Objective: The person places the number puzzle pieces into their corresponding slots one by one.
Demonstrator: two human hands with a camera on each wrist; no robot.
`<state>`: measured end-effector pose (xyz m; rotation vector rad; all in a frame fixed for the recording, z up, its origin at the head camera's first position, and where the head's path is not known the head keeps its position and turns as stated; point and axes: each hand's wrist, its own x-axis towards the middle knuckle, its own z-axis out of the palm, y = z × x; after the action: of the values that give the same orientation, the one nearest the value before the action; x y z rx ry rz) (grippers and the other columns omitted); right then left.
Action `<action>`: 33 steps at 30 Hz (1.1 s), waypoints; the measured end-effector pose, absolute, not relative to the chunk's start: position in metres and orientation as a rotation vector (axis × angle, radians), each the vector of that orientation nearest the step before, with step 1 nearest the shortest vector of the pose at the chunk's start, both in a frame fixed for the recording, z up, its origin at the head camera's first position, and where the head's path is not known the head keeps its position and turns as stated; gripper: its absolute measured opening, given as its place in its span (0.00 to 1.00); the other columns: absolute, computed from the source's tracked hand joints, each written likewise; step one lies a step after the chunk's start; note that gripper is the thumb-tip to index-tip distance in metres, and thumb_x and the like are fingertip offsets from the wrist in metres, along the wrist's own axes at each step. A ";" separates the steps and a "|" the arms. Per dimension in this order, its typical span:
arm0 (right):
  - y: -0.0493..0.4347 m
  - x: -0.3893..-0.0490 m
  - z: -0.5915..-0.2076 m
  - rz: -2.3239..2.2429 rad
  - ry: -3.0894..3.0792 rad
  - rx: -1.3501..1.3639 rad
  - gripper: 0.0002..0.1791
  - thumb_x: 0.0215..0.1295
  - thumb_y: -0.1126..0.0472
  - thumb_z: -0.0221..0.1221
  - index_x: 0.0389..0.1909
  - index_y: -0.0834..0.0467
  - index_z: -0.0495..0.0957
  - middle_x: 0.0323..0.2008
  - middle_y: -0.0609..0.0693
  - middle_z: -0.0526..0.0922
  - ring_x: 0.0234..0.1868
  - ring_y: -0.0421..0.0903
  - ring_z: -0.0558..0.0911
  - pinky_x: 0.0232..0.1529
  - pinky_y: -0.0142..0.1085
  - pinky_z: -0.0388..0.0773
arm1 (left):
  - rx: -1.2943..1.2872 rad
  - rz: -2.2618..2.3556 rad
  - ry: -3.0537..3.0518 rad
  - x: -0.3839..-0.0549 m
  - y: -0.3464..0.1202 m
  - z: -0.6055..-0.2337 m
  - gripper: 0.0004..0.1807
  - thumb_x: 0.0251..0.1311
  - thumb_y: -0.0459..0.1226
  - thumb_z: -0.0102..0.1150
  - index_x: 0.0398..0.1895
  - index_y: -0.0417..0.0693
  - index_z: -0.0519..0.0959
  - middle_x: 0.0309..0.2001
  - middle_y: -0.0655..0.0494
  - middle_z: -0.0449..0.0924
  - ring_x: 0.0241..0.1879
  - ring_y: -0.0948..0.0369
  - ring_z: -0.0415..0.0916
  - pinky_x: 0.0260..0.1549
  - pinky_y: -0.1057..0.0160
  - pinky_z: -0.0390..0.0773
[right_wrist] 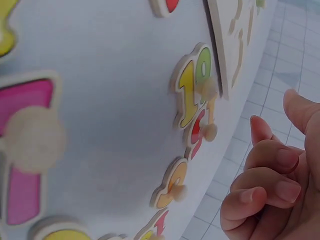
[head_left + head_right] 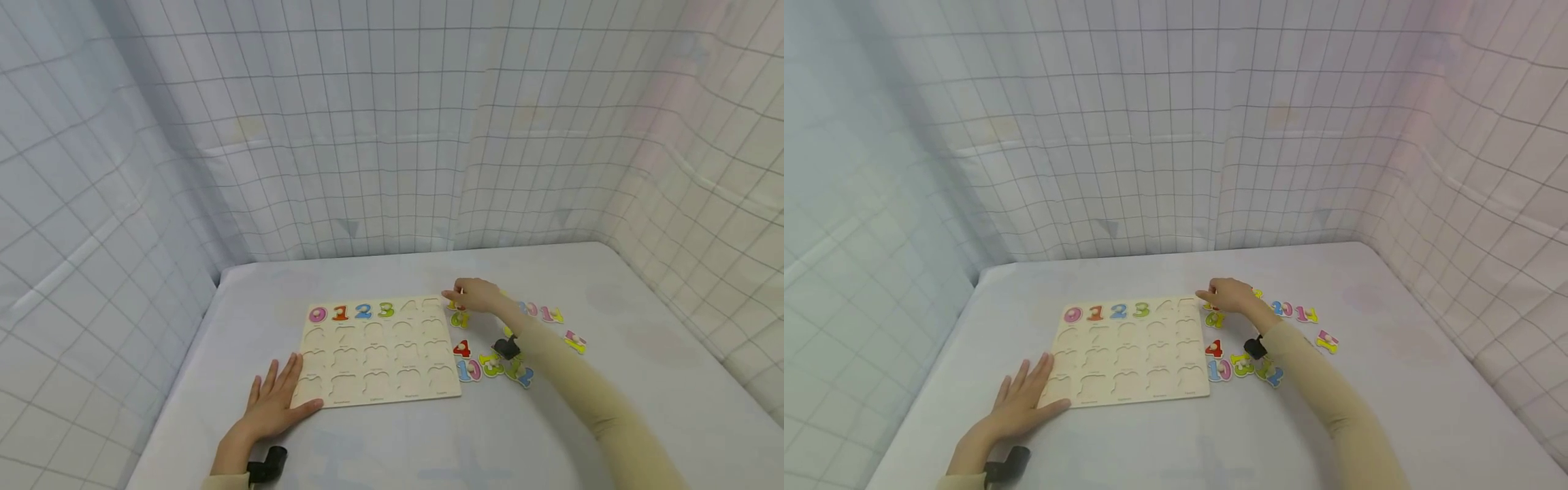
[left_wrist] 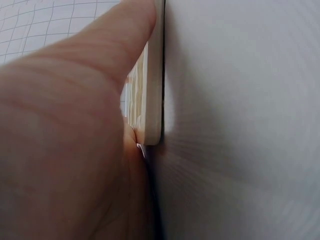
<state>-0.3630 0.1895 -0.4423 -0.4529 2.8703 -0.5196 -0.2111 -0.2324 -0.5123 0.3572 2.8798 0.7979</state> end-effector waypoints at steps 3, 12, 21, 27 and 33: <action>0.200 -0.356 -0.446 -0.478 2.875 -0.464 0.21 0.70 0.41 0.49 0.30 0.54 0.74 0.20 0.44 0.73 0.20 0.42 0.68 0.21 0.34 0.62 | 0.355 0.801 2.876 -0.211 -0.231 -0.509 0.56 0.55 0.64 0.55 0.74 0.39 0.44 0.74 0.41 0.40 0.71 0.42 0.25 0.60 0.38 0.21; 0.213 -0.326 -0.460 -0.469 2.786 -0.569 0.20 0.66 0.40 0.54 0.25 0.51 0.74 0.19 0.43 0.68 0.20 0.40 0.66 0.22 0.32 0.59 | 0.328 0.754 2.852 -0.208 -0.229 -0.501 0.56 0.56 0.63 0.55 0.74 0.38 0.44 0.74 0.41 0.39 0.71 0.40 0.25 0.60 0.37 0.23; 0.206 -0.301 -0.466 -0.498 2.690 -0.523 0.22 0.60 0.37 0.59 0.23 0.51 0.73 0.17 0.42 0.70 0.17 0.38 0.68 0.20 0.32 0.61 | 0.342 0.780 2.853 -0.209 -0.229 -0.503 0.56 0.55 0.64 0.55 0.74 0.37 0.43 0.74 0.40 0.39 0.71 0.40 0.24 0.60 0.38 0.21; 0.202 -0.293 -0.466 -0.511 2.704 -0.561 0.20 0.61 0.42 0.60 0.21 0.52 0.71 0.17 0.42 0.70 0.18 0.39 0.68 0.20 0.32 0.60 | 0.358 0.788 2.882 -0.212 -0.233 -0.514 0.57 0.54 0.67 0.53 0.74 0.38 0.45 0.74 0.41 0.41 0.71 0.42 0.26 0.61 0.38 0.22; 0.200 -0.293 -0.469 -0.515 2.705 -0.613 0.17 0.64 0.45 0.59 0.22 0.50 0.70 0.16 0.41 0.69 0.17 0.37 0.67 0.20 0.31 0.60 | 0.356 0.786 2.893 -0.212 -0.234 -0.517 0.58 0.53 0.67 0.52 0.74 0.39 0.45 0.74 0.42 0.41 0.71 0.42 0.26 0.60 0.38 0.22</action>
<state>-0.2925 0.2000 -0.4690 -0.6133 2.7047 -0.5153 -0.2122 -0.2342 -0.5173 0.3560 2.8927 0.7859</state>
